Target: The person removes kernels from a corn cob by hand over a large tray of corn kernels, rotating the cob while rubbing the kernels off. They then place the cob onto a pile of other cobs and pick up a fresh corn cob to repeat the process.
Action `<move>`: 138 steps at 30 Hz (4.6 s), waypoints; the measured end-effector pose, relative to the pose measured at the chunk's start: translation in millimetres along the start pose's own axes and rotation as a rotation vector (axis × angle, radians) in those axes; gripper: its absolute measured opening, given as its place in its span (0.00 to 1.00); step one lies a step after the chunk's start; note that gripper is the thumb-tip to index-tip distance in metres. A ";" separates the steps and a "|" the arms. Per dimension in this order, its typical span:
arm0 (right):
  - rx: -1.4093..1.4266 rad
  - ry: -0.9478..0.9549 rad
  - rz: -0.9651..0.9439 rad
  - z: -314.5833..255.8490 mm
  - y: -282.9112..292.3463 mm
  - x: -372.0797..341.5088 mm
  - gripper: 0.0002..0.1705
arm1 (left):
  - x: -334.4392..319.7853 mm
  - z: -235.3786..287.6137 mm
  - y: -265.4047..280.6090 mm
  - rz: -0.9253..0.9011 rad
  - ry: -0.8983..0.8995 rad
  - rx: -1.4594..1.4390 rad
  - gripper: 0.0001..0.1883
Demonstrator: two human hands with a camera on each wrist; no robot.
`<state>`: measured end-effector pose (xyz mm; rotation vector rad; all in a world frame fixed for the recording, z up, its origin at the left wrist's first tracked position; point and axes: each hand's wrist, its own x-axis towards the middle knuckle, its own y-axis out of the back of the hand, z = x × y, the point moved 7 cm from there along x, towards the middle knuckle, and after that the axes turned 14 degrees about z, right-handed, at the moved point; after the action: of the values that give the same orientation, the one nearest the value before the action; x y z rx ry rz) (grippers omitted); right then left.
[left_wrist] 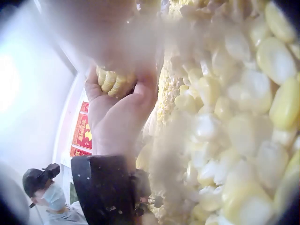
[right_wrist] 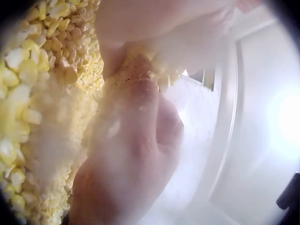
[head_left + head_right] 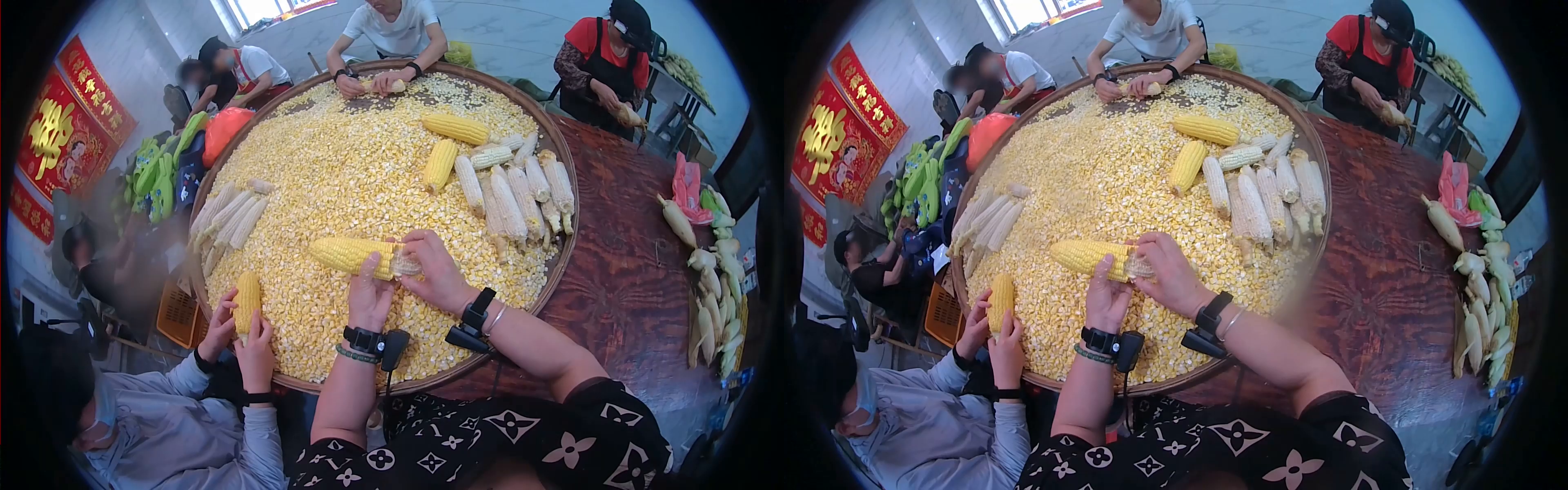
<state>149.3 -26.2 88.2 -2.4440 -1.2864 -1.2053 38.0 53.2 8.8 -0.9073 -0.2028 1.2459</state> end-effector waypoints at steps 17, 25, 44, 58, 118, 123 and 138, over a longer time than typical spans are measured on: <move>-0.059 0.070 -0.020 -4.4 -1.2 -0.6 0.14 | 3.1 -3.5 4.1 0.001 0.028 -0.031 0.20; -0.081 0.060 -0.005 1.4 -1.1 -1.5 0.21 | 3.1 -2.6 5.1 0.020 0.022 -0.029 0.20; -0.596 0.089 -0.020 18.1 13.1 6.4 0.21 | -0.2 0.4 -2.7 -0.083 -0.017 -0.072 0.23; -0.445 0.106 -0.071 2.4 13.6 9.8 0.39 | 2.8 1.6 6.9 0.018 -0.031 -0.083 0.23; -0.261 0.080 0.001 1.2 8.9 6.9 0.28 | 6.7 -0.8 13.9 0.094 0.040 -0.081 0.23; -0.309 0.071 -0.077 5.1 5.2 4.6 0.37 | 5.4 1.3 9.3 0.051 -0.009 -0.043 0.22; -0.260 0.159 -0.018 0.5 6.5 5.1 0.21 | 5.4 -0.6 11.2 0.073 0.022 -0.065 0.21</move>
<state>156.1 -26.8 92.9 -2.4458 -1.1760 -1.6275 32.1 58.0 -1.0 -0.9917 -0.1952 1.3019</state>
